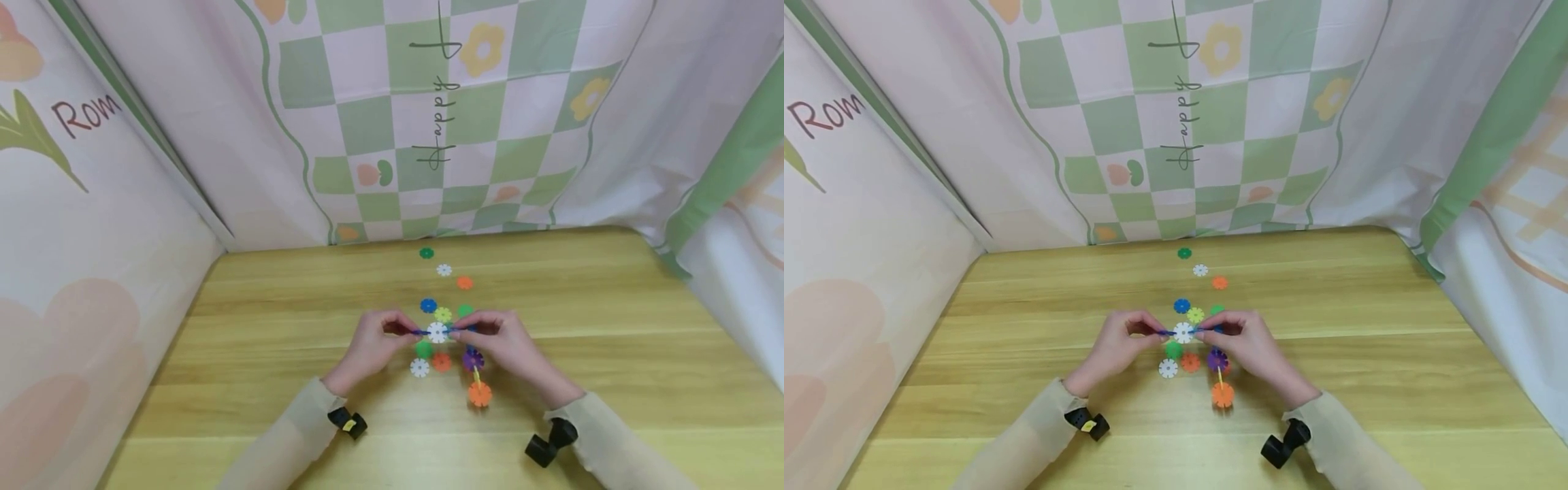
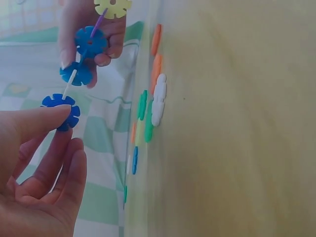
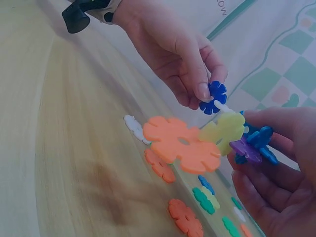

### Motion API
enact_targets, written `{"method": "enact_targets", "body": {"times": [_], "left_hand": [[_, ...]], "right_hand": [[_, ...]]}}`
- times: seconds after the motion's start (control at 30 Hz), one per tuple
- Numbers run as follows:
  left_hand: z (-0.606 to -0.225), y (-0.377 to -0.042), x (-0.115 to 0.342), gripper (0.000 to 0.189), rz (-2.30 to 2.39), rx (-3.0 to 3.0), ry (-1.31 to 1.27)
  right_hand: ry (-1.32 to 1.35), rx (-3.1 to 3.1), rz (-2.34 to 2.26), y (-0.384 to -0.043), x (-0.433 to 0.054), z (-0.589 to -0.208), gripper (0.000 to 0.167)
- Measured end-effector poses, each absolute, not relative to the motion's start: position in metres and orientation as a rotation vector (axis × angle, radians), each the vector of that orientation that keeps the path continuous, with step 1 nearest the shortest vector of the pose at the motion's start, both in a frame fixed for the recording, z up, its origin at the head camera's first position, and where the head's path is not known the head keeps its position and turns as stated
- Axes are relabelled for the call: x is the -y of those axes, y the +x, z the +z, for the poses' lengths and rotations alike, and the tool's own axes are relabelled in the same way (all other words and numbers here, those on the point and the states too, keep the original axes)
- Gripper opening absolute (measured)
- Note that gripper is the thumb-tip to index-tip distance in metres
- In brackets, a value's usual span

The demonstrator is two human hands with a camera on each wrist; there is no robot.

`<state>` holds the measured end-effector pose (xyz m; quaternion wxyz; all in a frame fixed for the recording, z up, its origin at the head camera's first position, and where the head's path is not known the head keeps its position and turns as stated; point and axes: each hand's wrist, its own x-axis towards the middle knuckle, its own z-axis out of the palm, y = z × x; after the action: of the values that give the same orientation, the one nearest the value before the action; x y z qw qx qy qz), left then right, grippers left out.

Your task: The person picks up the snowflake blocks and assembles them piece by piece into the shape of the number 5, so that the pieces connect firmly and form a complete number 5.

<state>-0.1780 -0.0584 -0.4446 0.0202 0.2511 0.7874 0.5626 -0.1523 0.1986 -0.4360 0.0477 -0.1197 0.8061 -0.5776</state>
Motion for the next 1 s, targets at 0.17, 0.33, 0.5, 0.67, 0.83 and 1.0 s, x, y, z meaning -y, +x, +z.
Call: {"method": "enact_targets", "body": {"times": [0.17,0.33,0.5,0.67,0.83,1.0], "left_hand": [[-0.4455,-0.1772,0.0563,0.012,1.762,-2.417,0.764],[-0.4442,-0.1757,0.0545,0.009,1.746,-2.407,0.749],[-0.4421,-0.1736,0.0524,0.010,1.730,-2.414,0.735],[-0.4408,-0.1730,0.0510,0.011,1.730,-2.415,0.718],[-0.4392,-0.1725,0.0504,0.012,1.733,-2.405,0.685],[-0.4394,-0.1722,0.0512,0.011,1.741,-2.389,0.696]], "right_hand": [[-0.410,-2.437,-1.748,-0.1535,-0.1988,-0.4355,0.029],[-0.404,-2.420,-1.717,-0.1539,-0.1979,-0.4339,0.035],[-0.384,-2.436,-1.699,-0.1534,-0.1957,-0.4348,0.039],[-0.355,-2.458,-1.681,-0.1520,-0.1933,-0.4351,0.041],[-0.381,-2.499,-1.643,-0.1516,-0.1921,-0.4347,0.039],[-0.388,-2.496,-1.636,-0.1506,-0.1918,-0.4331,0.039]]}}
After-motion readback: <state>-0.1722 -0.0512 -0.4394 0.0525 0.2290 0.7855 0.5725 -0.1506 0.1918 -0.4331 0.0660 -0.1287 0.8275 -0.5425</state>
